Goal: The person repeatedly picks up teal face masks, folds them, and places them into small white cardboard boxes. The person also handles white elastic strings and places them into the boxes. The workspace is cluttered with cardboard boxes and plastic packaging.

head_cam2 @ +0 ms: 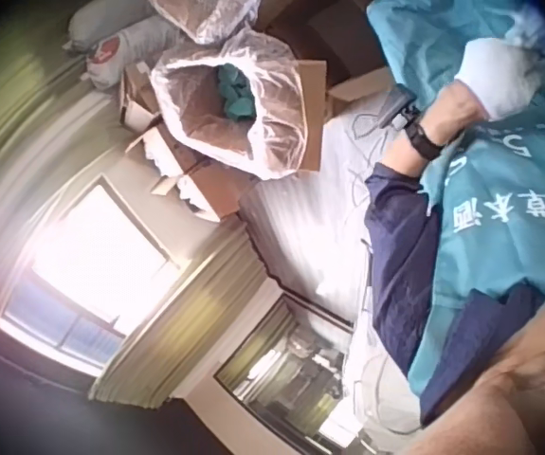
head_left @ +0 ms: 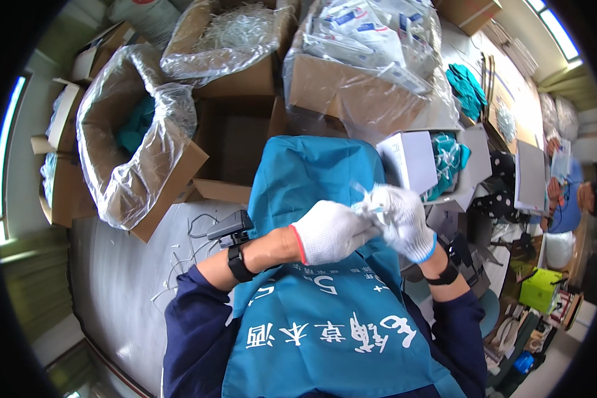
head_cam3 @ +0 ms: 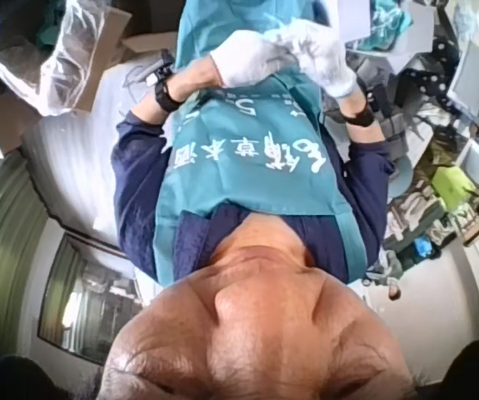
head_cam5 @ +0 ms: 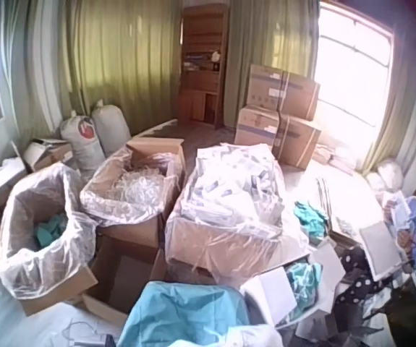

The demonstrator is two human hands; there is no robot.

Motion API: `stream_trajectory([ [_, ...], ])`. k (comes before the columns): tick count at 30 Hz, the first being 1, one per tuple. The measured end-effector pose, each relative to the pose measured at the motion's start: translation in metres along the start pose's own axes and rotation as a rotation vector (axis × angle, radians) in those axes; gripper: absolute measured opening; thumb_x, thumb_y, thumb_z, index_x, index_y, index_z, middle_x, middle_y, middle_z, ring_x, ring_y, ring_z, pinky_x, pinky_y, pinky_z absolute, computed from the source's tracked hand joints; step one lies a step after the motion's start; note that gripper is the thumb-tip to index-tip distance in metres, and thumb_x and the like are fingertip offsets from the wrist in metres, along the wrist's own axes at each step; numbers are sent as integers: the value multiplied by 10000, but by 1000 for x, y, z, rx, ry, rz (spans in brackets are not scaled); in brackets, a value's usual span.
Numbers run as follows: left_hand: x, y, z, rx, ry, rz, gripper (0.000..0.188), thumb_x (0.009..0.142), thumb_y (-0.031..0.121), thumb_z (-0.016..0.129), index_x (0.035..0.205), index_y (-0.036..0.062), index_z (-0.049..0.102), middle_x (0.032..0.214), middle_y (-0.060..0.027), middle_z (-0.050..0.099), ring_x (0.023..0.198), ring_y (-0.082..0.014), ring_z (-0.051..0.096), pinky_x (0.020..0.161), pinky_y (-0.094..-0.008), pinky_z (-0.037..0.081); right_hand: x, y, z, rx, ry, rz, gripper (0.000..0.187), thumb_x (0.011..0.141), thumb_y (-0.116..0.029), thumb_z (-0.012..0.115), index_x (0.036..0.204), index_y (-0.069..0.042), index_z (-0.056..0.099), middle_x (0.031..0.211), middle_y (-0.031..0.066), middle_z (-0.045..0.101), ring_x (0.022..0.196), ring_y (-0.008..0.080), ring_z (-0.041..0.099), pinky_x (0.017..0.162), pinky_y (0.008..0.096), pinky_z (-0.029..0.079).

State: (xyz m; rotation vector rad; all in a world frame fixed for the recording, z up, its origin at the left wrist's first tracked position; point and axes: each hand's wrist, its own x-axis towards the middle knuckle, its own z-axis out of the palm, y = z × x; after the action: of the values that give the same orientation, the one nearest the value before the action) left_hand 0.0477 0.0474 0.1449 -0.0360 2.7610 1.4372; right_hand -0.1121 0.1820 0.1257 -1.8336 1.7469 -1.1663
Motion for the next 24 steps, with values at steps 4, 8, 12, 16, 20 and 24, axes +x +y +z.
stream_trajectory([
  [4,-34,-5,-7,38,-153,77,151,943,163,591,887,49,674,846,-157,674,747,-353,661,648,-423,546,-13,-30,13,443,-139,192,224,873,-271,765,768,-80,713,733,95,674,590,261,638,518,309,486],
  [8,-62,4,-9,-260,-255,241,147,954,192,613,950,53,660,860,-128,654,759,-340,652,684,-412,542,-4,-67,-6,361,-577,50,159,851,-266,763,768,-134,733,658,58,653,539,243,622,493,313,466],
  [12,-74,16,-32,-158,-216,355,138,958,203,622,923,72,650,809,-99,621,699,-302,632,608,-383,525,-3,-82,-17,319,-612,31,85,802,-187,743,761,-143,682,625,77,596,544,269,592,489,350,442],
  [16,-89,24,-44,-86,-192,371,153,945,201,644,884,61,642,758,-71,599,666,-261,626,563,-358,515,-11,-85,-25,402,-601,-6,198,788,-232,741,716,-134,585,624,76,523,555,309,543,502,377,425],
  [20,-101,9,-71,-250,-137,403,188,945,194,607,971,21,674,824,-139,671,733,-312,658,661,-349,549,-22,-74,-35,382,-581,-64,173,801,-158,722,967,-118,753,790,-3,712,652,200,678,574,309,530],
  [24,-153,-52,-150,-510,523,-394,231,978,177,549,808,34,614,672,-17,536,558,-83,500,502,-241,389,-80,-24,-67,377,-384,633,123,914,-72,627,1024,-28,660,888,91,725,704,160,669,621,270,524],
])
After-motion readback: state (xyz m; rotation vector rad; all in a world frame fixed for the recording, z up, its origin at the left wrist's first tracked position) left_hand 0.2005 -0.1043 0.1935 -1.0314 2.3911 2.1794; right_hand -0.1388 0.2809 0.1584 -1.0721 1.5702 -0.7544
